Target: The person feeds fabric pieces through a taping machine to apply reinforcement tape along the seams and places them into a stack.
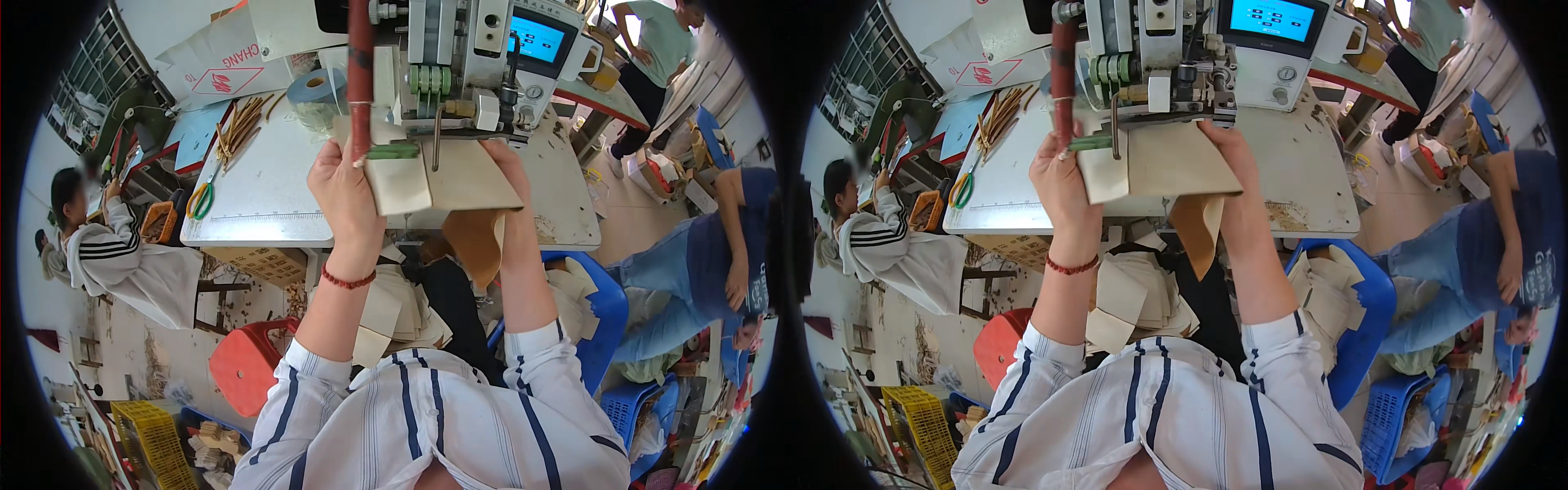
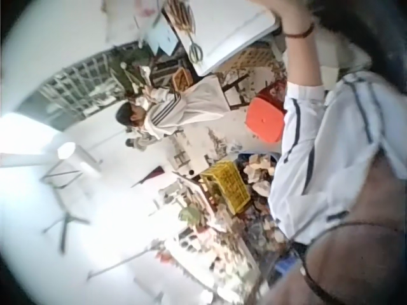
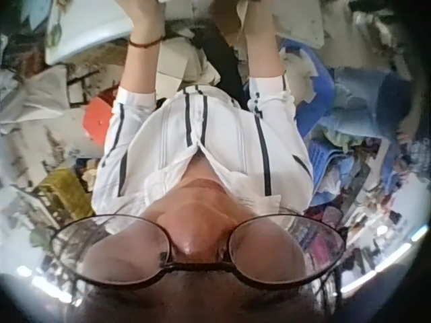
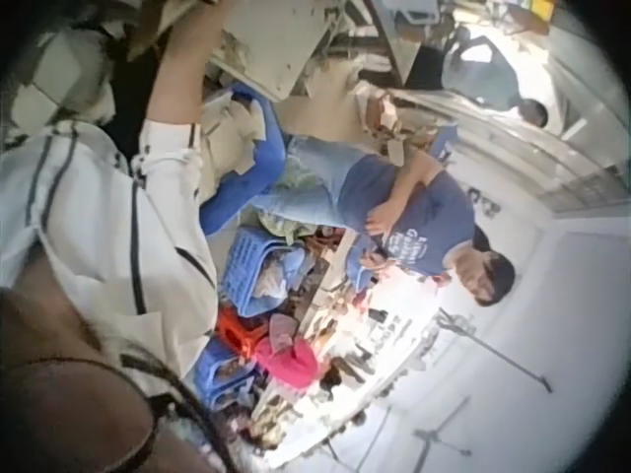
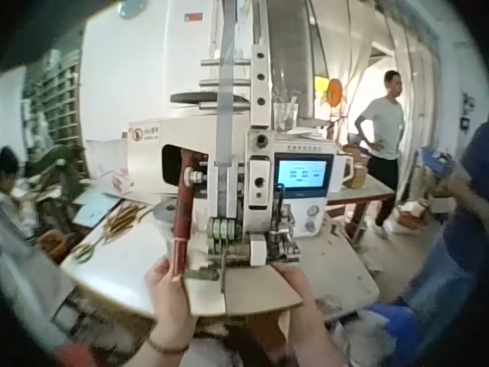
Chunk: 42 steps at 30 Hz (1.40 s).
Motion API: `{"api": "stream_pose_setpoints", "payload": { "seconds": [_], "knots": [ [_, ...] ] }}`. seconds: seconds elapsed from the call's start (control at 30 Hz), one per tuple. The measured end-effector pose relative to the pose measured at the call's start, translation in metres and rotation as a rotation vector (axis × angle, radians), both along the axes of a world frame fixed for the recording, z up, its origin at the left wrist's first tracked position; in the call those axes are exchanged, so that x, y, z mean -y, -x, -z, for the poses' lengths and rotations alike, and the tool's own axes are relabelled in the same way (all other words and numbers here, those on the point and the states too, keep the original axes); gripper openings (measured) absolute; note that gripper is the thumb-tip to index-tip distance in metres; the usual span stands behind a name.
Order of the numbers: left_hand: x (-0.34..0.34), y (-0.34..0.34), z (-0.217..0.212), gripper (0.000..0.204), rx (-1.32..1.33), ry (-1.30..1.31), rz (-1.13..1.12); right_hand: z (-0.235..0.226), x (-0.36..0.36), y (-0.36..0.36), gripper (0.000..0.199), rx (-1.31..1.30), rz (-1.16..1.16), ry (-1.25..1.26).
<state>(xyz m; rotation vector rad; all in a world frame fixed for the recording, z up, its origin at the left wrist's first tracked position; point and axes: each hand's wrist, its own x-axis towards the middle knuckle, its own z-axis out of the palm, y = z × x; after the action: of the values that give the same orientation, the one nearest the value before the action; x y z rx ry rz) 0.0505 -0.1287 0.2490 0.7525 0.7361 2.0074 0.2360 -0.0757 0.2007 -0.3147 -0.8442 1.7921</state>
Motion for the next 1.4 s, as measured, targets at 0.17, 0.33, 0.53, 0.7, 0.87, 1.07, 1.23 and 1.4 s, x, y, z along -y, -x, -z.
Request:
{"api": "stream_pose_setpoints", "payload": {
  "seconds": [0.17, 0.33, 0.53, 0.7, 0.87, 1.07, 1.23, 1.4],
  "knots": [
    [-0.029, 0.004, -0.010, 0.017, -0.105, 0.021, 0.029, -0.012, -0.035, 0.002, 0.022, 0.133, 0.136, -0.040],
    [-0.060, 0.011, -0.011, 0.020, -0.274, 0.119, 0.006, -0.026, -0.045, -0.025, 0.023, 0.520, 0.248, -0.103],
    [-0.105, 0.026, 0.001, 0.015, -0.668, -0.069, 0.016, -0.028, -0.048, -0.065, 0.026, 0.736, 0.380, -0.141],
    [-0.130, 0.049, -0.004, 0.019, -0.373, 0.163, 0.228, -0.021, -0.077, -0.073, 0.030, 0.734, 0.579, -0.213],
    [-0.160, 0.070, 0.093, 0.027, -0.548, 0.172, -0.044, 0.047, -0.119, -0.059, 0.034, 1.180, 0.957, -0.676],
    [-0.027, 0.099, 0.150, 0.011, -1.293, 0.142, -0.236, 0.058, -0.040, -0.024, 0.022, 1.246, 0.898, -0.432],
    [0.099, 0.115, 0.215, 0.037, -1.826, 0.190, 0.176, 0.098, 0.044, 0.012, 0.014, 1.135, 0.718, -0.494],
    [0.103, 0.116, 0.205, 0.040, -1.727, 0.113, 0.086, 0.030, 0.093, 0.040, 0.007, 0.928, 0.960, -1.027]
  ]
}}
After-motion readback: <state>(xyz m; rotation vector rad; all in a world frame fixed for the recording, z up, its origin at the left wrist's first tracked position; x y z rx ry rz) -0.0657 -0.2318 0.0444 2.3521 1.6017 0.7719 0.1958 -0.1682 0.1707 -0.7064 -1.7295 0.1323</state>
